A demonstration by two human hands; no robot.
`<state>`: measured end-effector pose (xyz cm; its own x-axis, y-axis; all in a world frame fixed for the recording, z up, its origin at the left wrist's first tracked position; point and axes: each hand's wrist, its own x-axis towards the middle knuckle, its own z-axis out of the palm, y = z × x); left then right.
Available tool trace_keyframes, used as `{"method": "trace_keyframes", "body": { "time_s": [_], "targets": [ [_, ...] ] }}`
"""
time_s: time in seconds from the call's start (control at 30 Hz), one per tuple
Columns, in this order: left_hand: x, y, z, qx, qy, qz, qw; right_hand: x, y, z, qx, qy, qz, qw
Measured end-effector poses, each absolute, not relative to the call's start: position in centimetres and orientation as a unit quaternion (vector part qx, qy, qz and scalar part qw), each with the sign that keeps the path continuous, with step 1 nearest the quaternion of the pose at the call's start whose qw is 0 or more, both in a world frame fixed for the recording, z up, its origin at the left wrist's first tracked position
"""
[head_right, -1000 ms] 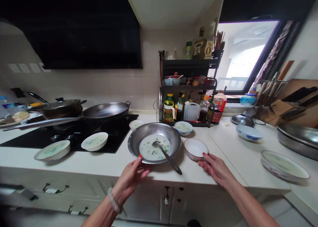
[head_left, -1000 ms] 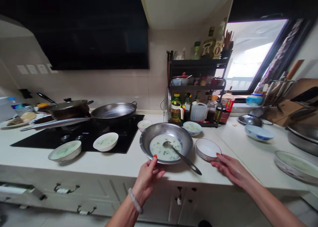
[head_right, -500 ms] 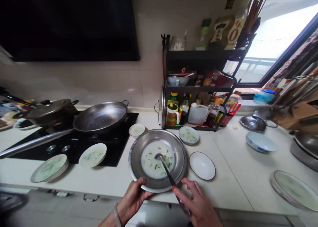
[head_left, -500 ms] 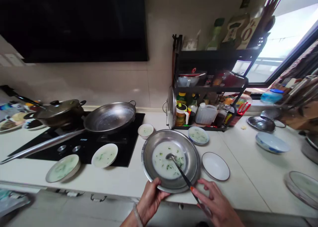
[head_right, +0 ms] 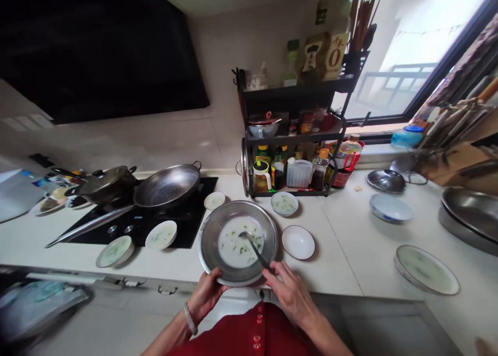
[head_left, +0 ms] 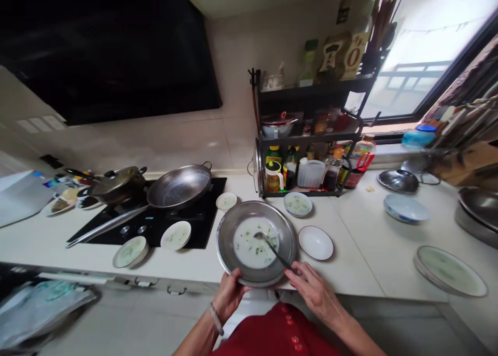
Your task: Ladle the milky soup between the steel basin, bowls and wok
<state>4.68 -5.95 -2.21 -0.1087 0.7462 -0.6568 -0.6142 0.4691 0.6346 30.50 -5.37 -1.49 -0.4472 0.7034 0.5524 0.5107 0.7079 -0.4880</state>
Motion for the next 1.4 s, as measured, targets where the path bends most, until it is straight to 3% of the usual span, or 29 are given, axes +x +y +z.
{"method": "trace_keyframes", "body": {
  "time_s": [0.3,0.57,0.97,1.23,1.4],
  "targets": [
    [2.4,-7.1,-0.3,0.162,0.595,0.511,0.598,30.0,-6.4,-1.0,-0.395,-0.755,0.216,0.476],
    [3.2,-7.0,0.6,0.186,0.599,0.489,0.606,27.6,-3.5,-0.2,-0.376,-0.761,0.13,0.512],
    [3.7,-5.7,0.6,0.176,0.603,0.502,0.594,31.2,-5.9,2.2,-0.28,-0.828,0.237,0.424],
    [3.3,-5.4,1.0,0.191,0.608,0.491,0.594,26.6,-0.1,0.3,-0.313,-0.762,0.22,0.523],
    [3.3,-5.3,0.8,0.177,0.611,0.489,0.596,24.7,-1.1,1.3,-0.241,-0.81,0.233,0.481]
  ]
}}
